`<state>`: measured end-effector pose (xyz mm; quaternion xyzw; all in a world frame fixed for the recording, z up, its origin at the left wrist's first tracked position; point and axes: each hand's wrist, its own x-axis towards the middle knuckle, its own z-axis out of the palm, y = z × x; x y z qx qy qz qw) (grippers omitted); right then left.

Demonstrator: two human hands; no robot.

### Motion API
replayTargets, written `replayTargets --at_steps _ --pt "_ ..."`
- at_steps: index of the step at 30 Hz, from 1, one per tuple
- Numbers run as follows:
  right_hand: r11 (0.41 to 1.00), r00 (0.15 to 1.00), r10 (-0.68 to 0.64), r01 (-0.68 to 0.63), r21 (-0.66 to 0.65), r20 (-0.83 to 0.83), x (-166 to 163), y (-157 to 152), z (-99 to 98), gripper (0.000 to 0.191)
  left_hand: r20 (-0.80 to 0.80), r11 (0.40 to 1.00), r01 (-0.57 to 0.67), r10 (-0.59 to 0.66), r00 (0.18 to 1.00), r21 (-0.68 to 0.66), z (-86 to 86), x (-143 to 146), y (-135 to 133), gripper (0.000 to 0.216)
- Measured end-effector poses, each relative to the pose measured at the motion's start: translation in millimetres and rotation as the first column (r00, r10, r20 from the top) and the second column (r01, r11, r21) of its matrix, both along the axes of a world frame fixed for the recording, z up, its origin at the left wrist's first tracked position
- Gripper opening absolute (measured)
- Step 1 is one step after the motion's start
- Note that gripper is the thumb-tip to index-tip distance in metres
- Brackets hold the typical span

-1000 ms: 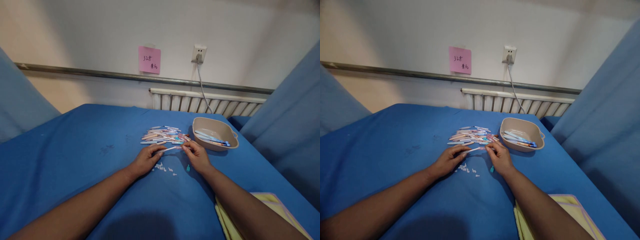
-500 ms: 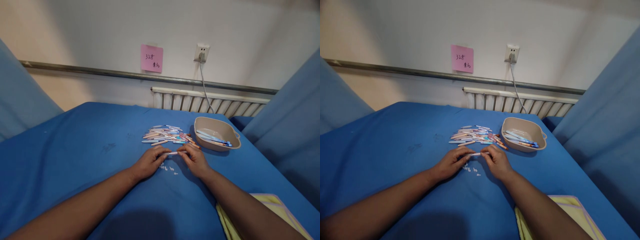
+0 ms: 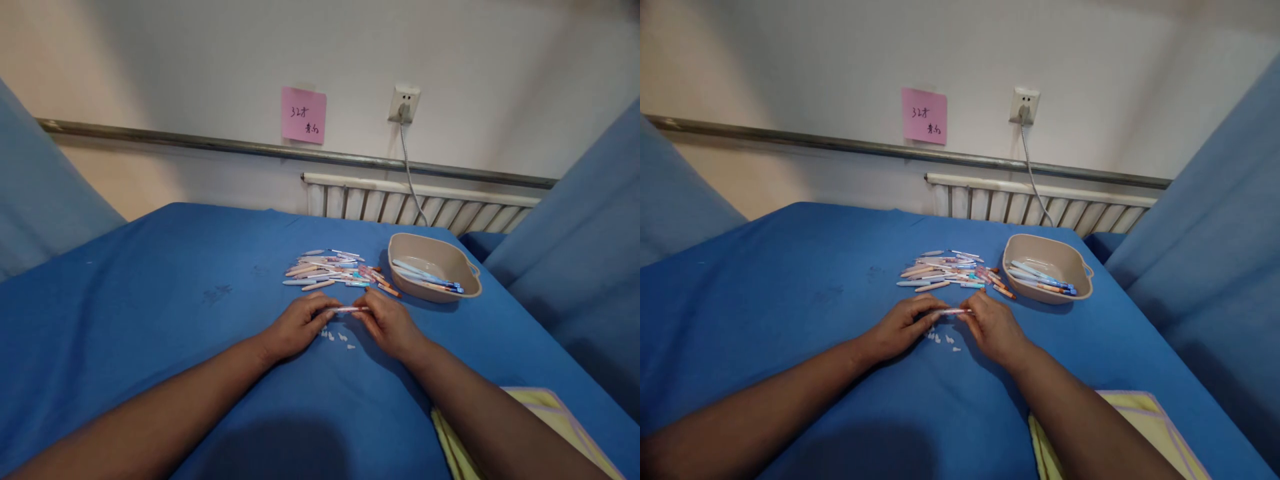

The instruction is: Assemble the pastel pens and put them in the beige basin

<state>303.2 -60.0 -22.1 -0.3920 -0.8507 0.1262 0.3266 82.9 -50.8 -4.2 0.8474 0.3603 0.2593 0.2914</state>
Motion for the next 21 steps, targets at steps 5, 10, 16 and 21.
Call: replayTargets --at_steps 5,10,16,21 --pt "0.998 0.999 -0.038 0.039 -0.047 0.025 -0.9 -0.3 -0.5 0.020 -0.013 0.998 0.028 -0.028 1.000 0.052 -0.3 0.8 -3.3 0.030" --pt "0.990 0.996 -0.080 0.076 -0.121 -0.031 -3.2 -2.7 0.7 0.018 -0.029 0.998 0.021 -0.019 0.999 0.056 -0.8 0.0 -1.3 0.030" --pt "0.999 0.997 -0.049 0.049 0.000 0.059 -2.3 -4.2 4.2 0.013 -0.015 0.999 0.032 -0.032 0.999 0.031 -0.7 -0.9 0.1 0.030" --pt "0.997 0.992 -0.071 0.075 -0.031 0.108 -1.5 -3.3 2.5 0.020 -0.028 0.999 0.032 -0.031 0.999 0.018 -1.2 -0.5 0.5 0.031"
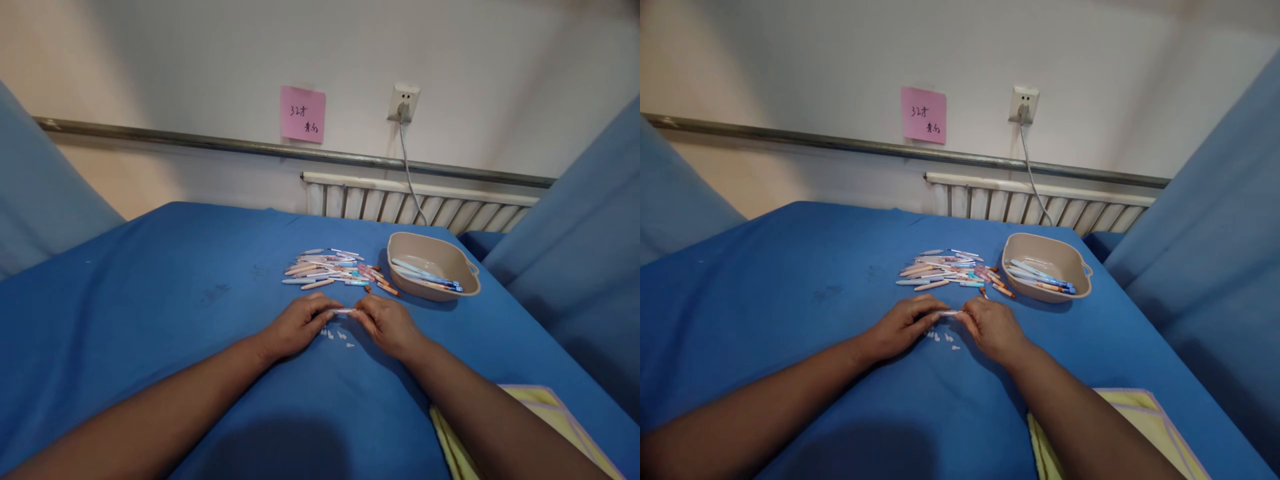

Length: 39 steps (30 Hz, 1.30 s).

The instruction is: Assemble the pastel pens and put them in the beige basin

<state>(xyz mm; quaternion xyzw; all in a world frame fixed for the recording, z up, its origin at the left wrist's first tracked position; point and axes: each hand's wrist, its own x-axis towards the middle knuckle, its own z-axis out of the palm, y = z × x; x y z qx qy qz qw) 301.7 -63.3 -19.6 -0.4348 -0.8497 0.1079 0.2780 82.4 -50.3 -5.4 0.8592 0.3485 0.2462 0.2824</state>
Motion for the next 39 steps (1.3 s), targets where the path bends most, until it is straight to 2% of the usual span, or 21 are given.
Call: replayTargets --at_steps 3,6,10,12,16,18,23,26,29,32,35,39 --pt "1.000 0.999 0.010 -0.009 0.020 -0.050 -0.6 -1.3 0.6 0.020 0.007 1.000 -0.007 0.007 1.000 -0.006 -1.0 -0.1 1.1 0.030" --pt "0.999 1.000 0.001 -0.001 0.035 0.003 -0.3 -1.4 1.2 0.010 -0.004 1.000 -0.008 0.008 1.000 0.009 -0.9 -0.4 0.9 0.030" --pt "1.000 0.998 -0.002 0.003 -0.009 0.067 0.6 0.5 -2.0 0.016 -0.019 0.999 -0.002 0.003 1.000 0.033 -0.5 -1.0 0.3 0.030" --pt "1.000 0.999 -0.003 0.003 -0.014 0.037 0.2 0.5 -3.5 0.013 -0.011 1.000 -0.006 0.006 1.000 0.030 -1.3 -1.2 0.8 0.031" --pt "0.998 1.000 -0.009 0.010 0.057 -0.017 -1.1 -2.4 -0.6 0.014 0.030 1.000 -0.023 0.023 0.999 -0.015 -3.2 -0.8 2.4 0.030" --pt "0.997 1.000 -0.002 0.000 0.082 0.031 -1.0 -3.4 2.7 0.011 0.041 0.999 -0.027 0.028 0.999 -0.043 -2.9 -0.5 2.6 0.029" --pt "0.998 0.991 -0.027 0.020 0.057 0.129 -0.7 -1.8 4.5 0.021 0.021 1.000 -0.014 0.014 1.000 -0.011 -0.5 -0.4 0.5 0.030" --pt "0.999 0.997 -0.005 0.008 -0.036 0.078 -1.8 -0.5 0.8 0.023 0.002 0.999 -0.002 0.002 1.000 0.037 -0.4 -0.7 -0.4 0.030" --pt "0.996 0.998 -0.015 0.010 -0.085 -0.061 -3.2 -1.2 -1.1 0.018 0.004 0.999 -0.009 0.009 1.000 0.043 -1.5 -0.8 0.6 0.030" --pt "0.999 0.995 -0.021 0.018 -0.031 -0.097 -3.7 -3.9 1.0 0.020 0.021 1.000 -0.016 0.016 1.000 -0.009 -2.9 -0.6 2.6 0.029" --pt "1.000 0.999 0.021 -0.021 0.022 -0.033 -3.4 -5.5 4.1 0.009 0.041 0.998 -0.009 0.012 0.999 -0.055 -3.8 -0.7 3.3 0.029" --pt "0.999 0.999 0.017 -0.015 0.035 -0.044 -3.0 -4.6 4.4 0.014 0.016 0.999 -0.016 0.017 1.000 -0.035 -3.0 -1.1 1.1 0.030"
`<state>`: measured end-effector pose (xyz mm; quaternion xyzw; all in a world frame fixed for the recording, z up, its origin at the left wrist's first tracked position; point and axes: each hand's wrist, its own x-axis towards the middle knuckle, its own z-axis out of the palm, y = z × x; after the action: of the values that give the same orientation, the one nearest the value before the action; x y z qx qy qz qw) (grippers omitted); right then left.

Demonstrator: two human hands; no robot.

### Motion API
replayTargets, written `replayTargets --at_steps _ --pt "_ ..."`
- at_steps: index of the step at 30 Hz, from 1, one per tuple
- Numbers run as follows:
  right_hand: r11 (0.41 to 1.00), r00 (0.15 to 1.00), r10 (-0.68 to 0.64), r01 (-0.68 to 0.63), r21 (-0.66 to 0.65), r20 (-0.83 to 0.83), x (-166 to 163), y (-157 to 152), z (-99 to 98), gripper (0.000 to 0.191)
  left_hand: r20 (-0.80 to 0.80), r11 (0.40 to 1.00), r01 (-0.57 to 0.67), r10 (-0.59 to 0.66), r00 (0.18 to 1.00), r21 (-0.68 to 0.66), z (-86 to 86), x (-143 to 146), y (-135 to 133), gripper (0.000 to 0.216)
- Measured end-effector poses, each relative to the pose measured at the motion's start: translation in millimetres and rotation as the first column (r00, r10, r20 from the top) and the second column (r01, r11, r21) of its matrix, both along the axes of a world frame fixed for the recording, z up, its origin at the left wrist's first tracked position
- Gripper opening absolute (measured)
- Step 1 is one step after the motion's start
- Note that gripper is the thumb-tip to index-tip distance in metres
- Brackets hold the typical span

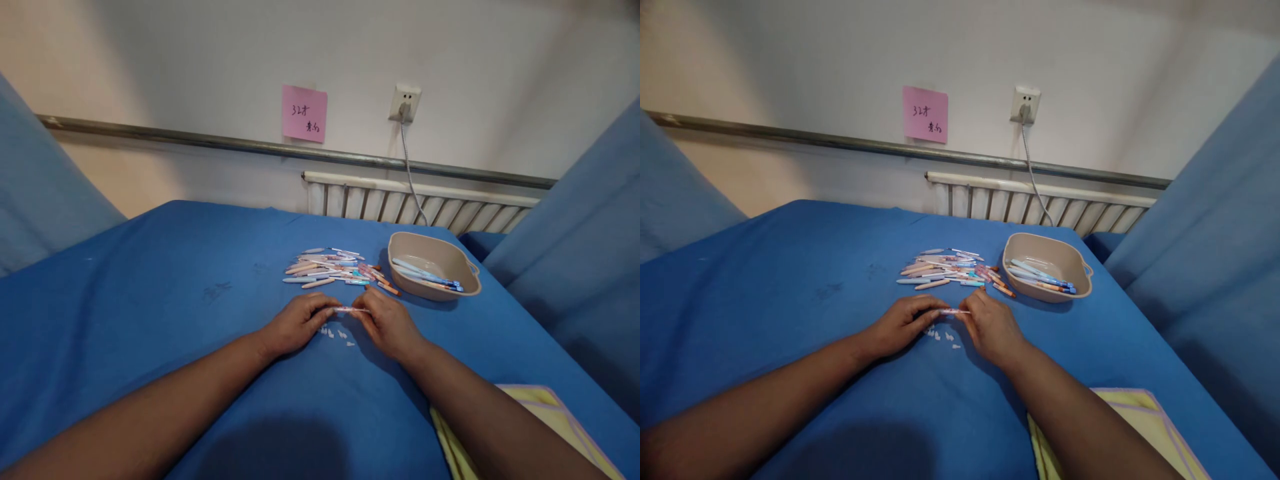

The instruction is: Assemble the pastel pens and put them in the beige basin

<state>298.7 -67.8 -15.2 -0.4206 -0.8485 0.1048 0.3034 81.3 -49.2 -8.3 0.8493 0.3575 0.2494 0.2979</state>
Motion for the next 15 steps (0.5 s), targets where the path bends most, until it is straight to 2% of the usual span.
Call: replayTargets --at_steps 3,6,8,10,13,15 --pt "0.999 0.997 -0.002 -0.002 -0.047 -0.080 -1 1 -2.6 0.019 0.009 0.998 -0.042 0.042 0.999 0.035 1.0 0 -2 0.030" --pt "0.975 0.959 -0.042 -0.022 -0.221 -0.280 -4 3 -6.8 0.026 0.045 0.996 -0.086 0.086 0.995 0.001 1.8 1 -3 0.030" --pt "0.926 0.863 -0.132 -0.068 -0.371 -0.487 -5 7 -10.3 0.037 0.061 0.993 -0.100 0.103 0.993 -0.058 2.3 1 -2 0.030" --pt "0.869 0.705 -0.255 -0.132 -0.476 -0.662 -5 12 -13.3 0.049 0.073 0.985 -0.127 0.137 0.988 -0.117 2.4 1 1 0.030" --pt "0.816 0.506 -0.385 -0.204 -0.541 -0.772 -1 21 -14.7 0.058 0.095 0.965 -0.175 0.196 0.976 -0.194 1.1 0 5 0.033" --pt "0.811 0.451 -0.412 -0.214 -0.545 -0.791 0 24 -13.6 0.057 0.115 0.957 -0.178 0.208 0.971 -0.230 -0.5 -1 7 0.033"
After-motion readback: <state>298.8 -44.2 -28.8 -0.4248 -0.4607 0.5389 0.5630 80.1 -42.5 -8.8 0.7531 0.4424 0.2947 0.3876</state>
